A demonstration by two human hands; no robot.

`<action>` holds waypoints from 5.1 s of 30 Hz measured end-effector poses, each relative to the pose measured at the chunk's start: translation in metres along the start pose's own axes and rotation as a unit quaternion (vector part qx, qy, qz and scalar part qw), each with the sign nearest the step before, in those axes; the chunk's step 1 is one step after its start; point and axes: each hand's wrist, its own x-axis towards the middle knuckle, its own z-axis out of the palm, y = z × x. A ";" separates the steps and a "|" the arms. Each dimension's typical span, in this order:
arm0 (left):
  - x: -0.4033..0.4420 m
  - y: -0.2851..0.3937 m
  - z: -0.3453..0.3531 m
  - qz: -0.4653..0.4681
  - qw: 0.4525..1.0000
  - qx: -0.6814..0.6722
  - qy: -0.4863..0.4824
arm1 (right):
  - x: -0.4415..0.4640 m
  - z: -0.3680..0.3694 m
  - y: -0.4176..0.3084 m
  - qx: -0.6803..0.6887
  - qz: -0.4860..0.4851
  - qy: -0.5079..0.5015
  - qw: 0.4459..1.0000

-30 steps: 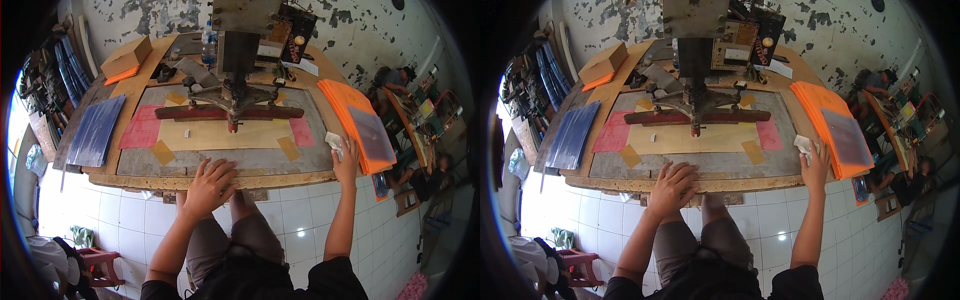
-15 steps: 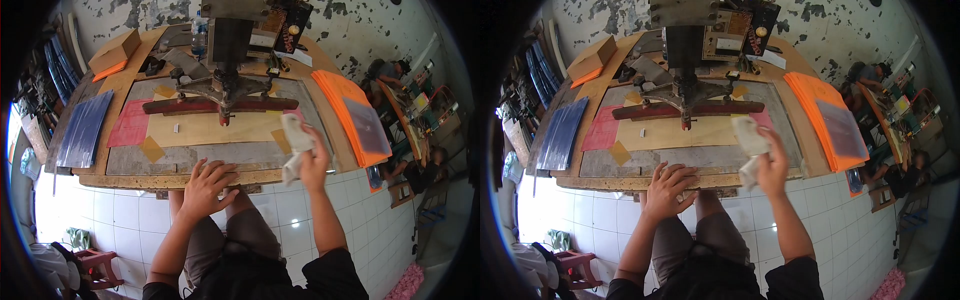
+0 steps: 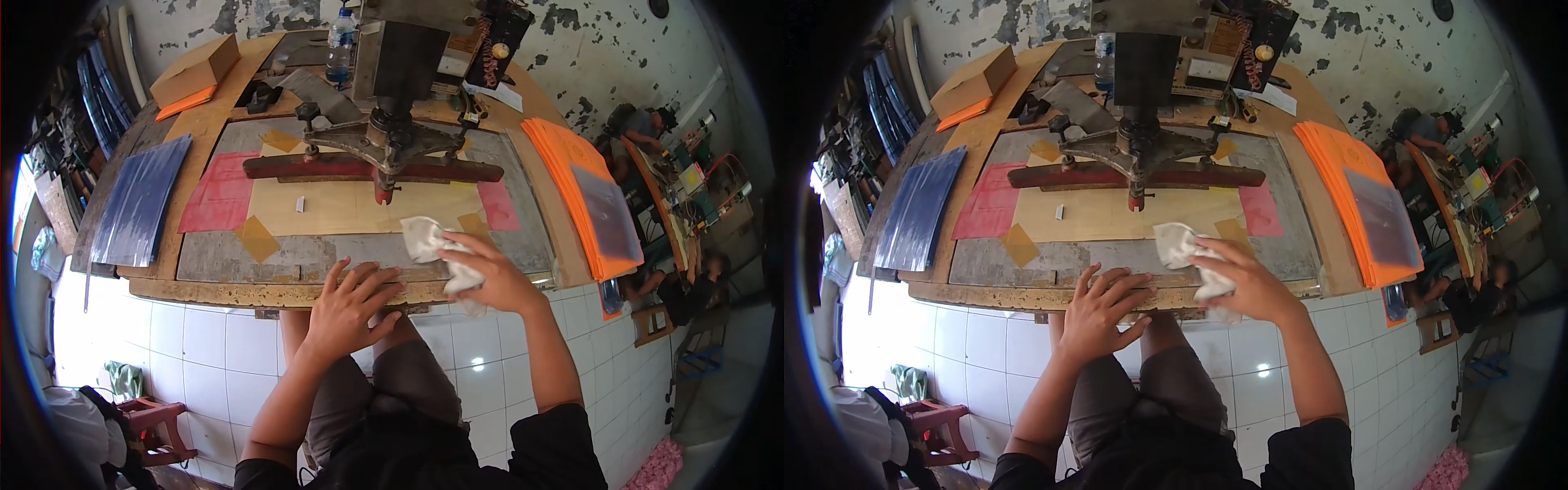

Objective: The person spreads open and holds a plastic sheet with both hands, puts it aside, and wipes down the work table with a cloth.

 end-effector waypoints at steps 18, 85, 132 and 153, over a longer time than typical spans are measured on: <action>0.001 0.002 -0.002 -0.002 1.000 0.006 -0.003 | 0.047 0.044 0.004 -0.291 0.039 0.149 0.944; 0.016 0.029 -0.005 -0.048 0.998 0.015 -0.045 | -0.040 0.057 -0.034 -0.054 -0.087 0.146 0.984; 0.021 0.014 -0.009 -0.064 0.991 0.091 -0.075 | -0.035 0.040 0.052 -0.122 0.060 0.280 0.950; 0.043 -0.008 -0.015 -0.073 0.992 0.037 -0.099 | -0.054 0.038 0.040 -0.201 0.202 0.362 0.888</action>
